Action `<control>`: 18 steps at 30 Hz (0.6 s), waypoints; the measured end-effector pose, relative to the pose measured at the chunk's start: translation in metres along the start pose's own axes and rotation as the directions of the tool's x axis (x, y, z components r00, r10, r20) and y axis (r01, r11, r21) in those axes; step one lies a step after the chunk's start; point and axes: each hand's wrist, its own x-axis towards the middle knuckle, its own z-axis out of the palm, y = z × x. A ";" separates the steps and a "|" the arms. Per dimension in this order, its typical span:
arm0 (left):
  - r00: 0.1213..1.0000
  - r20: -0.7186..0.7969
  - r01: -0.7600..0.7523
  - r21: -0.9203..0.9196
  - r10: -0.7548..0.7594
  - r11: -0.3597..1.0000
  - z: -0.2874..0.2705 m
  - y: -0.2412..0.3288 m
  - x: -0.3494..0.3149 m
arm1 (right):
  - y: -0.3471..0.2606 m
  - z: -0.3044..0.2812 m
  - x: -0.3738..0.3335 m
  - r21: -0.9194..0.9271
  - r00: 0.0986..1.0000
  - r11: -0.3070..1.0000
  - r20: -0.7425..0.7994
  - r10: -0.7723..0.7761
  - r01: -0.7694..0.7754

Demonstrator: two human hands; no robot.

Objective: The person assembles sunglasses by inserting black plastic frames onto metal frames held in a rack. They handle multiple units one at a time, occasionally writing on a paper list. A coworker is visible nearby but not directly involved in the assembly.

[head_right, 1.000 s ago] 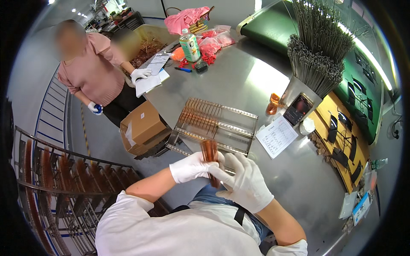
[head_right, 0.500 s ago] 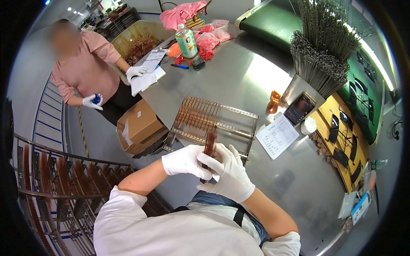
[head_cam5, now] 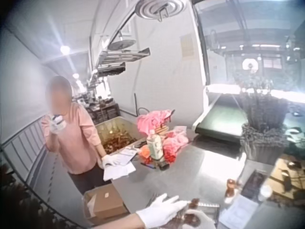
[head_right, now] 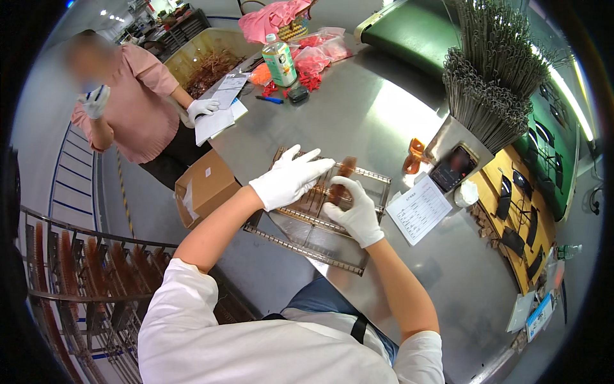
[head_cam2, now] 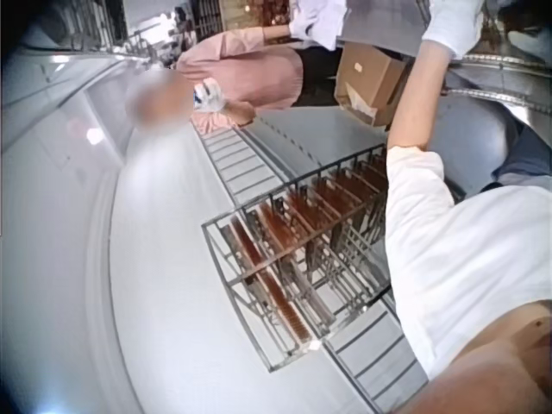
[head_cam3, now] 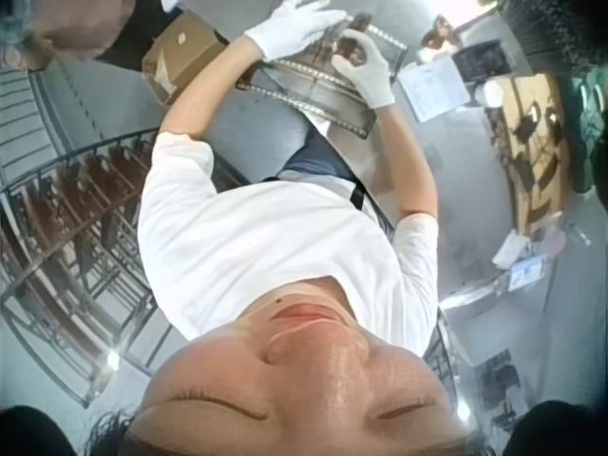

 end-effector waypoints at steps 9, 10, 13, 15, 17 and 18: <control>0.988 0.112 0.112 -0.063 -0.105 0.992 -0.008 -0.009 -0.005 | -0.011 0.006 0.010 -0.618 0.951 0.723 0.190 -0.244 0.308; 0.981 0.091 0.176 -0.029 -0.172 0.984 -0.003 -0.012 -0.009 | -0.014 0.002 0.008 -0.624 0.945 0.710 0.197 -0.260 0.325; 0.990 0.083 0.117 -0.082 -0.110 0.990 -0.008 -0.018 -0.016 | -0.027 -0.013 -0.003 -0.665 0.951 0.680 0.239 -0.196 0.307; 0.992 0.078 0.103 -0.107 -0.095 0.989 -0.017 -0.015 -0.017 | -0.021 -0.029 -0.006 -0.679 0.960 0.684 0.254 -0.122 0.266; 0.990 0.096 0.111 -0.124 -0.100 0.986 -0.026 -0.009 -0.015 | -0.017 -0.047 -0.008 -0.704 0.966 0.680 0.256 -0.027 0.205; 0.988 0.115 0.123 -0.131 -0.108 0.984 -0.029 -0.006 -0.011 | -0.018 -0.053 -0.008 -0.719 0.967 0.673 0.252 0.023 0.172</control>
